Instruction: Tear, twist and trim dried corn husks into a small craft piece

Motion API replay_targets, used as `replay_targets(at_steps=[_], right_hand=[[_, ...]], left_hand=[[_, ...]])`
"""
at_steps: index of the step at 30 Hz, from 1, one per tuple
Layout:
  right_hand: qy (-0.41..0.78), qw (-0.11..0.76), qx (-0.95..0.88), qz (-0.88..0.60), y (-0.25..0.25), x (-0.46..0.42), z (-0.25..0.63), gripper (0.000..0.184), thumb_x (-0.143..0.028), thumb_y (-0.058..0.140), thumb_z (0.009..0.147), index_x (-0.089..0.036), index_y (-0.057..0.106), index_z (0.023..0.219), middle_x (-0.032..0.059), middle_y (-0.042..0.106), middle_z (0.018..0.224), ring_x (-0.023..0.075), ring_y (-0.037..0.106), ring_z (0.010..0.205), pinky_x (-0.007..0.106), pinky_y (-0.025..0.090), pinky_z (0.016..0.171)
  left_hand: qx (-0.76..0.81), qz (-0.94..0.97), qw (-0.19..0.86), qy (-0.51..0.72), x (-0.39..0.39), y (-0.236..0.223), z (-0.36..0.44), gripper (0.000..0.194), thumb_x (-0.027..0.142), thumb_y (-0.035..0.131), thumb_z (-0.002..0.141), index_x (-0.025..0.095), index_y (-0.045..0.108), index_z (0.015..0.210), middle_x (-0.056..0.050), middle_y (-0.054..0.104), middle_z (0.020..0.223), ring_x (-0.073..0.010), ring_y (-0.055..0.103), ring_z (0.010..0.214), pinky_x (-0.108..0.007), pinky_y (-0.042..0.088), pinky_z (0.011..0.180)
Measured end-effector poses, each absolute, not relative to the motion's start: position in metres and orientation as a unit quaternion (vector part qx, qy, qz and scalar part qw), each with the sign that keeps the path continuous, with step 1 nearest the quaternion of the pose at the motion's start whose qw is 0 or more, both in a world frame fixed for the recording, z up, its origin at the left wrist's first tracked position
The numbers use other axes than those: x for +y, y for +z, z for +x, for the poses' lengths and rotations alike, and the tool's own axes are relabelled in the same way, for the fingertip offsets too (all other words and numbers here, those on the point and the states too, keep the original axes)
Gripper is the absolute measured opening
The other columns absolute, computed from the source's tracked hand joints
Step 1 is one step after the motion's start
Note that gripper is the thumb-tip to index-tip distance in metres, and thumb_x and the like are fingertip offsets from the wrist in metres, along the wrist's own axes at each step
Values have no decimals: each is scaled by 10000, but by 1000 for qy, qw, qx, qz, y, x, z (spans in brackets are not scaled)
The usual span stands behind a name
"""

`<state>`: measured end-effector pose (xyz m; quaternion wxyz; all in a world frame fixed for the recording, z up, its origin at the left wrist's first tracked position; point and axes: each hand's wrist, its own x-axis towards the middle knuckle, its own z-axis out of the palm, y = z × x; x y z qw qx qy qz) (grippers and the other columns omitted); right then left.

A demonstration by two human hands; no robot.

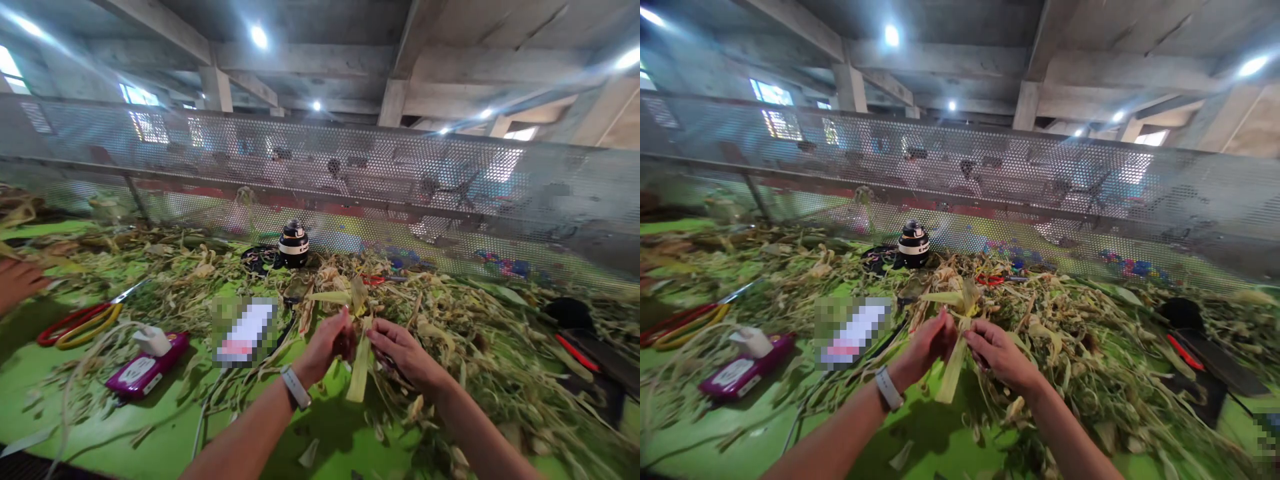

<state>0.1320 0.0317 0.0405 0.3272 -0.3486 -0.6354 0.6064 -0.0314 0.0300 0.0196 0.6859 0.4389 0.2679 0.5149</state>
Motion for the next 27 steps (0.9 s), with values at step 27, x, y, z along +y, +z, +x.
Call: replay_targets(at_steps=[27], right_hand=[[543,345,-668,-374,43,29,130,383,-540,495,800,-187,432,665,-61,339,549,67,310,463,183,281,416]], left_hand=[[253,503,678,473,22,18,-25,425,469,701,642,146,446,537,68,355,496,-46,289,485,-221,200,478]])
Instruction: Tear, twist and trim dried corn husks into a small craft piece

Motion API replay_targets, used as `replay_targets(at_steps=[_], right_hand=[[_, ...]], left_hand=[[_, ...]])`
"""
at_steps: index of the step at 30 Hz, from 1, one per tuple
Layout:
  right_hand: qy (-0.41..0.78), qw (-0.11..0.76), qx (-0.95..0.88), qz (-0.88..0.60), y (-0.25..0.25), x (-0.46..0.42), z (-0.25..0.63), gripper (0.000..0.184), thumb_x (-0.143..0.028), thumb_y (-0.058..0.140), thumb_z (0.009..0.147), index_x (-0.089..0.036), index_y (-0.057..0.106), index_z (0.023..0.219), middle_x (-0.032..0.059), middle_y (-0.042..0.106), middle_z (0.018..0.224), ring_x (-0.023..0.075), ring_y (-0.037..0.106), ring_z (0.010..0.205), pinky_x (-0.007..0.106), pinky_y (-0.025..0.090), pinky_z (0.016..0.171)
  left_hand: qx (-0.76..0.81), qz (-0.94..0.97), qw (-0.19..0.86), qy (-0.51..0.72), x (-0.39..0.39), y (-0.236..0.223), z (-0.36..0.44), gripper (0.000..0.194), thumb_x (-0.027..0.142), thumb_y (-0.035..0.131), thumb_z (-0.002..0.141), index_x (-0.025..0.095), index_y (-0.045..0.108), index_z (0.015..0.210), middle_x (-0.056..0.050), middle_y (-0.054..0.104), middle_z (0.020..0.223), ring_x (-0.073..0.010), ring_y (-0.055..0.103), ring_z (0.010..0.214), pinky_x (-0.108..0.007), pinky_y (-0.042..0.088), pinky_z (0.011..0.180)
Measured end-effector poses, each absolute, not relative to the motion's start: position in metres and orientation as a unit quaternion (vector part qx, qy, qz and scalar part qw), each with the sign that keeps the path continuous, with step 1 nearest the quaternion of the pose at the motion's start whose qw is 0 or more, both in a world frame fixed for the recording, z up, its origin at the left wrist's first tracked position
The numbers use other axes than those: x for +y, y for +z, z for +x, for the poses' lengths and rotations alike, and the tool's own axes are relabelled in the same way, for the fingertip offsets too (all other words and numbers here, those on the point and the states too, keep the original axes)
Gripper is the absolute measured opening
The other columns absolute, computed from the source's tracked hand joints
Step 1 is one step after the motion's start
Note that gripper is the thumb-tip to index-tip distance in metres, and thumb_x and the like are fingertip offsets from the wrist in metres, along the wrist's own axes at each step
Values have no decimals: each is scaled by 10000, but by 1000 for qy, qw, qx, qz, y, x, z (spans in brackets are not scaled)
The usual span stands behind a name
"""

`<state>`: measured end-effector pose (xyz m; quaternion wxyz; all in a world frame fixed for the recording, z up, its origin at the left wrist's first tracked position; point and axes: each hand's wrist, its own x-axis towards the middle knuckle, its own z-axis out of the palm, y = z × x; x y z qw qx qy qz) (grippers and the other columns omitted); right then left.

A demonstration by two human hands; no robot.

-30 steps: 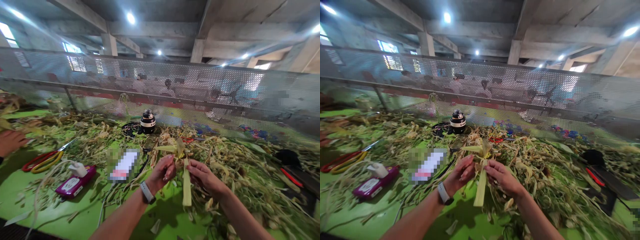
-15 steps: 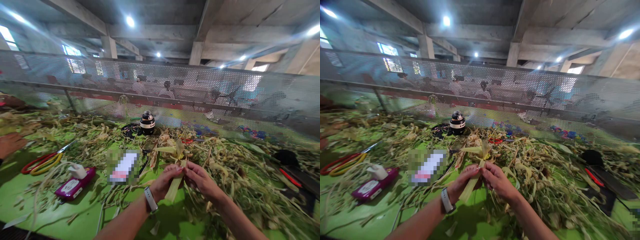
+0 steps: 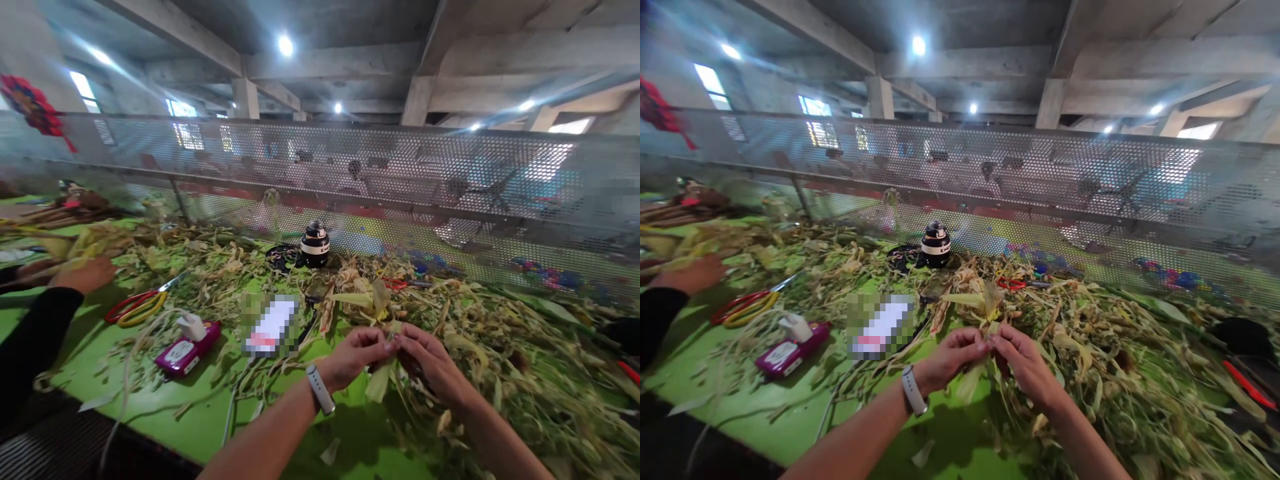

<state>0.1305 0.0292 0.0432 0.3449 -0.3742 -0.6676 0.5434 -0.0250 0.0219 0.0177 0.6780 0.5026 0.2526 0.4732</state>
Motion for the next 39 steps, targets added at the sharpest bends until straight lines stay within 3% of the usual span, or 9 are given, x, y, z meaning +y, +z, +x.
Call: replay_targets(at_steps=[4,8,15,19,23,26,30,35,39], right_hand=[[510,329,-691,-392,46,28,130,360,-530,475,815,-184,488,719,-46,373,587,80,342,495,188,291,432],[502,335,-690,-399,43,28,130,375,-526,514,795,-175,494,664,-52,378,540,70,313,466,189,259,418],[515,397,-649,-396,44,22,122,393,-522,565,763,-179,441,614,-68,378,484,54,313,414,183,259,393],[473,456,-617,-433,46,28,126,383,-524,549,774,-190,438,624,-78,355,457,50,280,379,181,237,366],[422,511,-585,-467,54,36,137,383,-541,524,783,-189,463,644,-67,389,469,64,321,396,186,261,378],[432,432,-658,-440,56,35,138,401,-552,472,810,-176,507,673,-39,449,540,85,408,475,197,332,437],[436,355,-729,-390,49,33,131,334,-484,516,813,-163,542,726,-26,478,613,99,454,563,200,383,508],[240,450,-744,-432,40,35,127,268,-385,503,848,-160,581,726,-3,516,612,115,483,557,217,401,510],[-35,415,-829,-374,41,29,131,191,-212,439,891,-163,624,880,58,607,782,158,557,726,265,447,667]], left_hand=[[260,512,672,469,21,21,-25,428,488,719,604,155,452,571,72,391,502,-38,323,456,-206,223,444],[273,552,710,341,21,24,-34,410,524,658,655,165,482,566,86,379,418,-36,323,332,-208,235,360],[268,569,743,228,18,29,-41,376,486,751,525,168,552,492,62,453,362,-65,388,298,-216,266,337],[249,597,744,167,13,33,-40,350,484,714,592,169,606,485,31,503,370,-85,412,325,-244,323,404],[271,559,700,353,21,25,-36,377,493,664,663,142,631,529,-2,563,469,-83,462,427,-235,324,470],[326,472,649,499,30,16,-32,377,485,710,614,130,614,532,27,507,455,-66,415,433,-222,308,467],[340,433,618,562,37,12,-30,341,431,711,641,118,610,553,31,506,470,-55,396,448,-211,278,469],[351,343,623,609,38,14,-29,344,420,779,535,120,632,613,58,488,474,-36,374,429,-195,241,450],[384,313,674,548,34,20,-30,453,552,685,599,133,668,773,17,574,531,-62,471,439,-186,248,449]])
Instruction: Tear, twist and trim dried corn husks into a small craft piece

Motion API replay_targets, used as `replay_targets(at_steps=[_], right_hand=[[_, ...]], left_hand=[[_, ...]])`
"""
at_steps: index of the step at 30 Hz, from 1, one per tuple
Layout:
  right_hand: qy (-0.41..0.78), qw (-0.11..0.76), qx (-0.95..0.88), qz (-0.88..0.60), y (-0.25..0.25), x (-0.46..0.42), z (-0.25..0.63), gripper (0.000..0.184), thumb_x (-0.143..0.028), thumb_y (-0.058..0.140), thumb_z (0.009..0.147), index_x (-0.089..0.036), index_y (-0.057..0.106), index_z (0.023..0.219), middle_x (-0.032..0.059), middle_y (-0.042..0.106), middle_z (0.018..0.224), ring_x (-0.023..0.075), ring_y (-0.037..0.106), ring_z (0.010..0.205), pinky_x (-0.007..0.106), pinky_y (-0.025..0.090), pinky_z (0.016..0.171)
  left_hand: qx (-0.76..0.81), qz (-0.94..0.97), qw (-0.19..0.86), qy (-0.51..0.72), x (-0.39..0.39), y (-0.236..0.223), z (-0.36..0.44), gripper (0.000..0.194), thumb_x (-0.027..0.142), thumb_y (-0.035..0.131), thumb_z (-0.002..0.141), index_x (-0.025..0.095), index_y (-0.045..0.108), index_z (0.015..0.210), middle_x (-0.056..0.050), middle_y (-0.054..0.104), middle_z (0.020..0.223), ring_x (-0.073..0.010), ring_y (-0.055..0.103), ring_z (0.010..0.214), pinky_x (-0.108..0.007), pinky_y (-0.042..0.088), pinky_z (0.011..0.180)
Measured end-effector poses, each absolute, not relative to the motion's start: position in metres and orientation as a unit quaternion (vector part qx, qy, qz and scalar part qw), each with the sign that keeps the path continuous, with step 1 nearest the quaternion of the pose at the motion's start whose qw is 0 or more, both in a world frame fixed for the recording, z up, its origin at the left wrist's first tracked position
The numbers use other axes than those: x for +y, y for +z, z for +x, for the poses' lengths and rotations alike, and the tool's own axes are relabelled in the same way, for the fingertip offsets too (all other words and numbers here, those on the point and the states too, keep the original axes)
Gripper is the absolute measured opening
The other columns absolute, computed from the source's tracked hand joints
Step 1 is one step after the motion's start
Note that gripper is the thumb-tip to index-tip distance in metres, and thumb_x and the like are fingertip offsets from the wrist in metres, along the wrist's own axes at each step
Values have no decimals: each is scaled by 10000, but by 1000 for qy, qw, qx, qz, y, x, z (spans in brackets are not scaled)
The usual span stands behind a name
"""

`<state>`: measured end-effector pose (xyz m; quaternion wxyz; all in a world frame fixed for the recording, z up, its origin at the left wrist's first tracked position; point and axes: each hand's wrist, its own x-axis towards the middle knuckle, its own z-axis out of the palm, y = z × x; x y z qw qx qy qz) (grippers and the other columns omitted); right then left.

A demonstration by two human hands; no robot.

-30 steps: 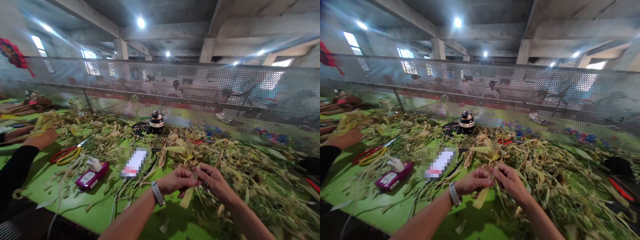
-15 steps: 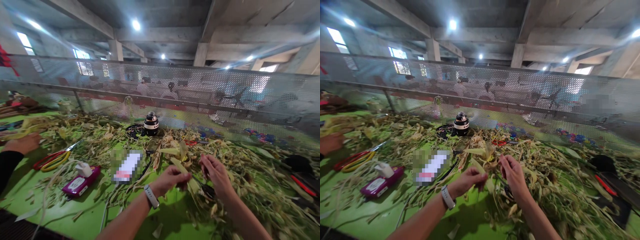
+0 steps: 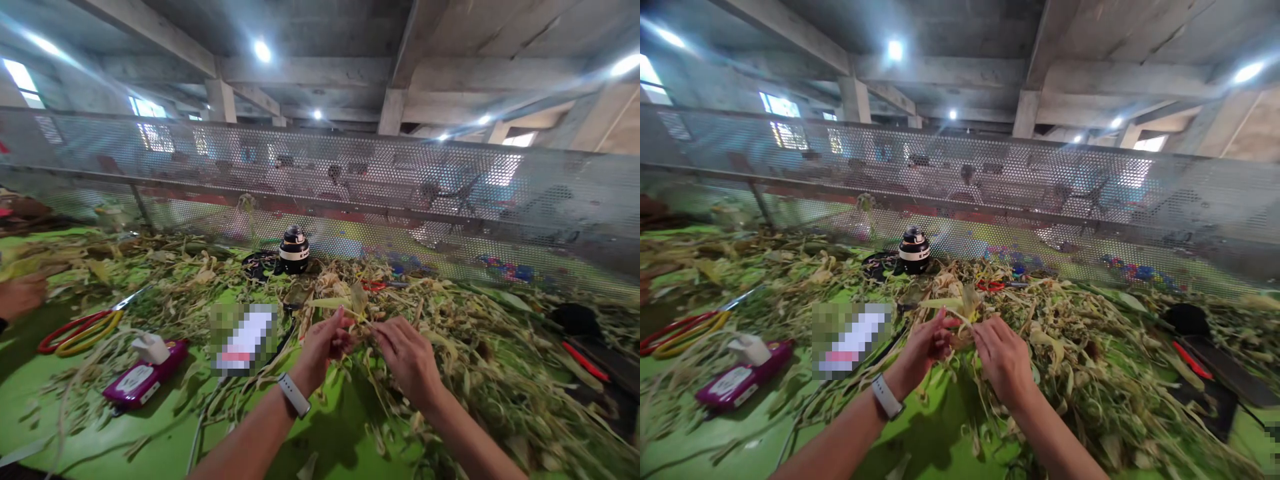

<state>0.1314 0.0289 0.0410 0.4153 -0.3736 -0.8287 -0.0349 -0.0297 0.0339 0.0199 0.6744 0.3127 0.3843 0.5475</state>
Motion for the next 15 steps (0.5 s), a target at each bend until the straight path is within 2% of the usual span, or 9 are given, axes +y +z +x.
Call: replay_targets(at_steps=[2,5,11,15], right_hand=[[-126,347,-863,-344,42,24,131,210,-163,421,887,-154,624,936,74,613,798,178,557,748,288,449,680],[-174,283,-887,-321,44,21,130,211,-138,425,876,-137,624,944,71,604,765,180,542,713,294,448,648],[-131,330,-903,-241,49,31,134,216,-120,485,840,-206,629,976,55,634,867,159,556,760,267,463,654],[-12,376,-893,-247,44,35,134,142,-178,524,849,-218,648,905,51,619,866,145,573,785,252,486,683]], left_hand=[[392,347,683,510,31,23,-30,458,567,653,629,125,669,748,-32,632,618,-98,549,522,-190,293,480],[377,398,664,509,28,26,-30,375,484,715,608,117,667,667,-38,640,659,-108,561,603,-196,337,538],[351,431,675,484,32,25,-37,325,435,729,618,119,693,687,-27,622,635,-85,500,560,-204,323,545],[348,426,683,481,34,20,-37,320,427,747,597,116,684,636,-5,582,565,-68,464,521,-213,327,550]])
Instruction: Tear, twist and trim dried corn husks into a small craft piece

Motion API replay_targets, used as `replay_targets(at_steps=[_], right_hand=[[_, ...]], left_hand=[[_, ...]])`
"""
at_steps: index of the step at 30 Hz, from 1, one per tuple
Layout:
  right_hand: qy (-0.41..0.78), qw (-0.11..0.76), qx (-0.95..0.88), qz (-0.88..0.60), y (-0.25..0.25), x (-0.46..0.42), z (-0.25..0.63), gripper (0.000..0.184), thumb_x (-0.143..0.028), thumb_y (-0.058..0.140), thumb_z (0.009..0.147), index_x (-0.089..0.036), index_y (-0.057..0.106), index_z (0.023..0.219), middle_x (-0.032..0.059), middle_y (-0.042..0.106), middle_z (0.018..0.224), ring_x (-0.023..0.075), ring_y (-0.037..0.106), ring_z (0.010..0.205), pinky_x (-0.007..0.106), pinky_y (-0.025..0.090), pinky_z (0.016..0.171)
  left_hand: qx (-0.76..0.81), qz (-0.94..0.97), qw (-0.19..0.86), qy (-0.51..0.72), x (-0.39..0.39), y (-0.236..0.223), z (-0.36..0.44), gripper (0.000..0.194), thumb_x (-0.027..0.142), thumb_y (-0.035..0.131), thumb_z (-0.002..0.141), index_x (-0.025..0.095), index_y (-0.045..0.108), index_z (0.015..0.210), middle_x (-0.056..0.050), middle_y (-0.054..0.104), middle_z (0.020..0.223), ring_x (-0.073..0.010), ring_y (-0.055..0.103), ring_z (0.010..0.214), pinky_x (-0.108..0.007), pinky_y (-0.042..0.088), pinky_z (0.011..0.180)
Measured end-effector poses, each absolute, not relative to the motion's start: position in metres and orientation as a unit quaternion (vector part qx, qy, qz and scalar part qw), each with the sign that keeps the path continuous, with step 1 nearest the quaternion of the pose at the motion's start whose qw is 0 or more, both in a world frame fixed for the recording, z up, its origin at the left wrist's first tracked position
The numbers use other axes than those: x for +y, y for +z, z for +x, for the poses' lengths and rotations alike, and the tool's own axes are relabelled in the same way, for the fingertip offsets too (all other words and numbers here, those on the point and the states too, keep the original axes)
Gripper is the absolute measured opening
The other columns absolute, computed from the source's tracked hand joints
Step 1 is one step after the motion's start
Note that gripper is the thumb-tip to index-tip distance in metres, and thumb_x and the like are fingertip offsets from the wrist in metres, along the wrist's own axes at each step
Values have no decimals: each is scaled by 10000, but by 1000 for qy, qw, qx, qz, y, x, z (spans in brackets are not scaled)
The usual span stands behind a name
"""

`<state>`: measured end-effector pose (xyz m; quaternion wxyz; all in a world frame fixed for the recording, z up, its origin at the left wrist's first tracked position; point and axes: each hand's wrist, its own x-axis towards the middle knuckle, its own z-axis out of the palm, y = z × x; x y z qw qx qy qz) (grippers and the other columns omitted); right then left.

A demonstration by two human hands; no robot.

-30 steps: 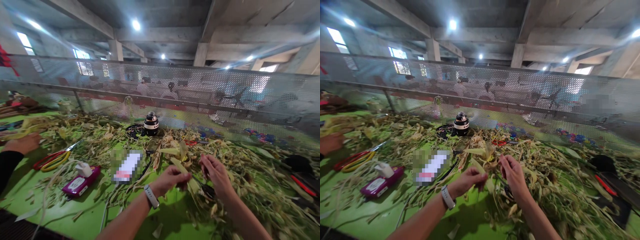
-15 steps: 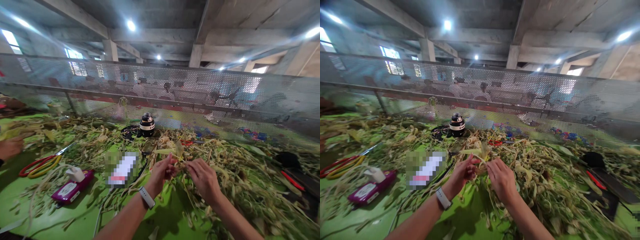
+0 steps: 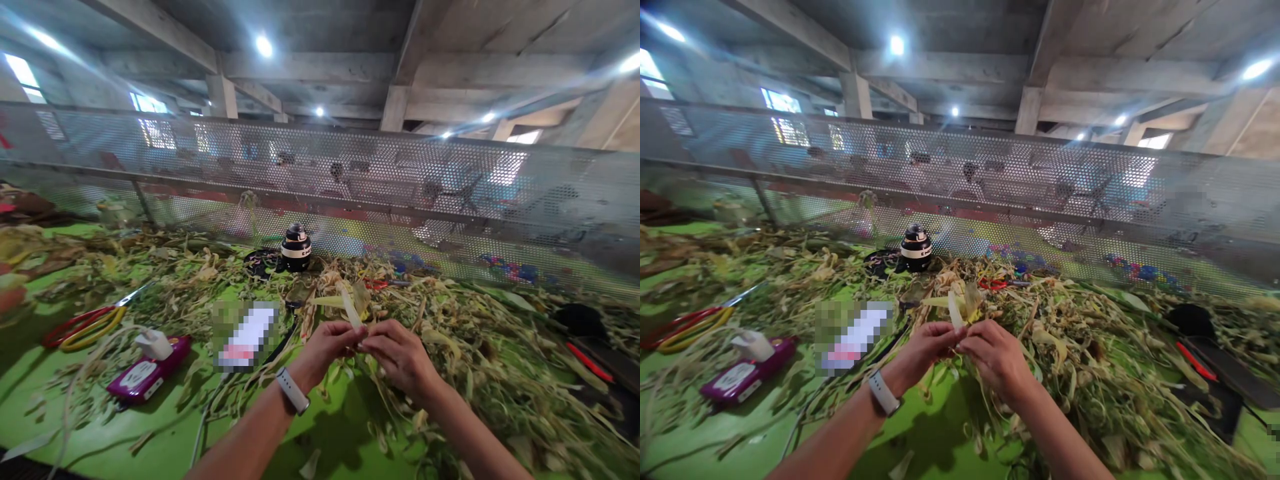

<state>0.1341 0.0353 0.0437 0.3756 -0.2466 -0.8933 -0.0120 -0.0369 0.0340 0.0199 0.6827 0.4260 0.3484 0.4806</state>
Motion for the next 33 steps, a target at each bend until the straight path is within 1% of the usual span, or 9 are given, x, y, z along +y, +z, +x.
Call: replay_targets(at_steps=[4,8,11,14,17,19,22,27,33], right_hand=[[81,423,-862,-266,37,40,133,85,-228,572,833,-213,655,834,45,593,827,144,583,775,252,497,690],[121,452,-840,-273,40,43,134,76,-270,617,800,-213,658,771,42,582,799,157,587,780,267,502,691],[132,466,-829,-282,42,43,134,90,-273,623,794,-209,654,738,37,574,770,155,582,756,264,501,667],[130,466,-826,-289,41,41,132,101,-276,627,791,-204,655,726,34,566,749,151,574,731,259,494,643],[131,453,-834,-287,39,40,133,92,-270,626,794,-203,665,742,35,567,754,147,574,726,255,491,643],[150,433,-845,-275,39,41,135,75,-265,620,800,-212,674,801,37,576,788,145,581,754,252,497,671],[188,416,-852,-255,41,43,140,111,-271,620,802,-230,672,891,40,589,850,142,592,804,248,503,714],[206,435,-839,-255,39,45,141,85,-267,606,812,-216,674,817,30,581,802,130,593,736,232,499,644],[216,444,-815,-304,40,42,136,111,-290,618,798,-194,645,750,26,585,732,146,564,698,262,471,626]], left_hand=[[328,409,694,493,36,14,-36,281,366,781,570,106,681,602,5,559,535,-61,458,514,-223,352,572],[298,406,719,479,37,15,-38,276,294,803,549,118,722,746,-38,650,671,-100,542,612,-252,405,658],[299,393,722,485,35,19,-37,306,271,805,551,122,718,804,-44,668,716,-108,571,644,-250,424,678],[318,359,718,504,34,21,-34,291,255,814,538,126,694,769,-17,650,670,-86,572,601,-215,427,631],[329,334,721,509,33,23,-33,283,258,829,505,121,653,681,9,618,600,-68,557,549,-193,426,586],[332,334,721,509,33,23,-34,299,270,836,483,117,628,634,24,590,551,-55,529,501,-181,415,545],[333,343,720,503,35,23,-36,314,305,832,484,113,619,612,26,580,530,-51,514,469,-172,395,500],[346,345,729,479,33,24,-38,319,327,827,487,111,647,639,-16,636,603,-92,577,553,-196,432,551],[323,404,707,482,31,26,-38,269,314,802,545,112,696,687,-39,668,666,-96,572,600,-216,440,604]])
